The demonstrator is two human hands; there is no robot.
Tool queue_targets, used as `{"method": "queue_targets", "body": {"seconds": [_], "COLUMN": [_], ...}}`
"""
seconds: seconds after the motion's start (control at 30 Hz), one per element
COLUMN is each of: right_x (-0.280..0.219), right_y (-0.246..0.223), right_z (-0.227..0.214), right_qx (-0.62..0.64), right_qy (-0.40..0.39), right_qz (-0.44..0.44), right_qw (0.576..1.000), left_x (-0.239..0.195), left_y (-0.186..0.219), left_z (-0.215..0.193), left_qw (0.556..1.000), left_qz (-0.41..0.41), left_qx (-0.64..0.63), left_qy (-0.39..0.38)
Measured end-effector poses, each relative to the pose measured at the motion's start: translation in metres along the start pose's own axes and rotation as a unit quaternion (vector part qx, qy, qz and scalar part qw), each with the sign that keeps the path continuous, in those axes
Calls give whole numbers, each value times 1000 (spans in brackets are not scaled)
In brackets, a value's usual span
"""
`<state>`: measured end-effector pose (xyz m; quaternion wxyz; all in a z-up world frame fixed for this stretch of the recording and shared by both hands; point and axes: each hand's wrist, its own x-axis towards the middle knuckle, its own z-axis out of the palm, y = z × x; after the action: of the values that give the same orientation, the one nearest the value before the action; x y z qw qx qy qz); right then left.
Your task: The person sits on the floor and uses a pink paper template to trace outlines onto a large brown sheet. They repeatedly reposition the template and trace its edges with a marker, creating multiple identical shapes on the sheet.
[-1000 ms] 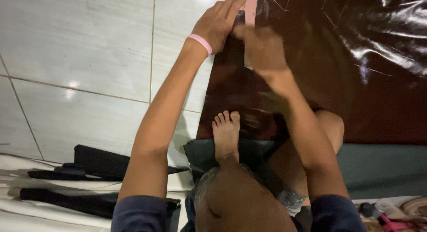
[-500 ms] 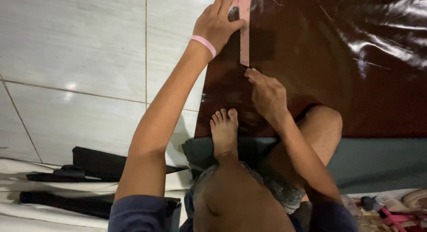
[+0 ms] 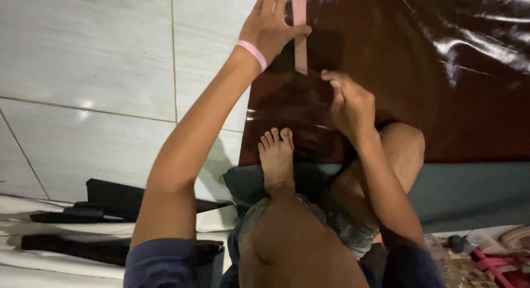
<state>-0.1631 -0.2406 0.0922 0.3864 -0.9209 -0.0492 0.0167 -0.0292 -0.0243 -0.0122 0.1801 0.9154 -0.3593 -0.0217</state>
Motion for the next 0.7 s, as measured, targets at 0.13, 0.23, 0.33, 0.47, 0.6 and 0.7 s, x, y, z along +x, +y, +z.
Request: {"method": "queue_targets", "body": {"seconds": [0.13, 0.23, 0.33, 0.47, 0.6, 0.7], "right_x": [4, 9, 20, 49, 68, 78], "right_y": [8, 16, 23, 21, 7, 4], "right_z": [0, 9, 21, 38, 60, 71], "right_qx": [-15, -1, 22, 38, 43, 61], "right_qy": [38, 56, 86, 78, 18, 25], "right_qz": [20, -31, -53, -88, -130, -134], "right_qw": [999, 998, 995, 992, 990, 989], "left_x": [-4, -7, -11, -6, -1, -2], "left_y": [6, 7, -1, -19, -28, -28], "left_z": [-6, -14, -28, -47, -54, -53], "left_qw": [997, 994, 996, 990, 985, 986], "left_qz": [8, -48, -14, -40, -50, -54], "left_qx": [41, -39, -29, -103, -137, -137], "left_qy": [-64, -93, -89, -84, -88, -82]}}
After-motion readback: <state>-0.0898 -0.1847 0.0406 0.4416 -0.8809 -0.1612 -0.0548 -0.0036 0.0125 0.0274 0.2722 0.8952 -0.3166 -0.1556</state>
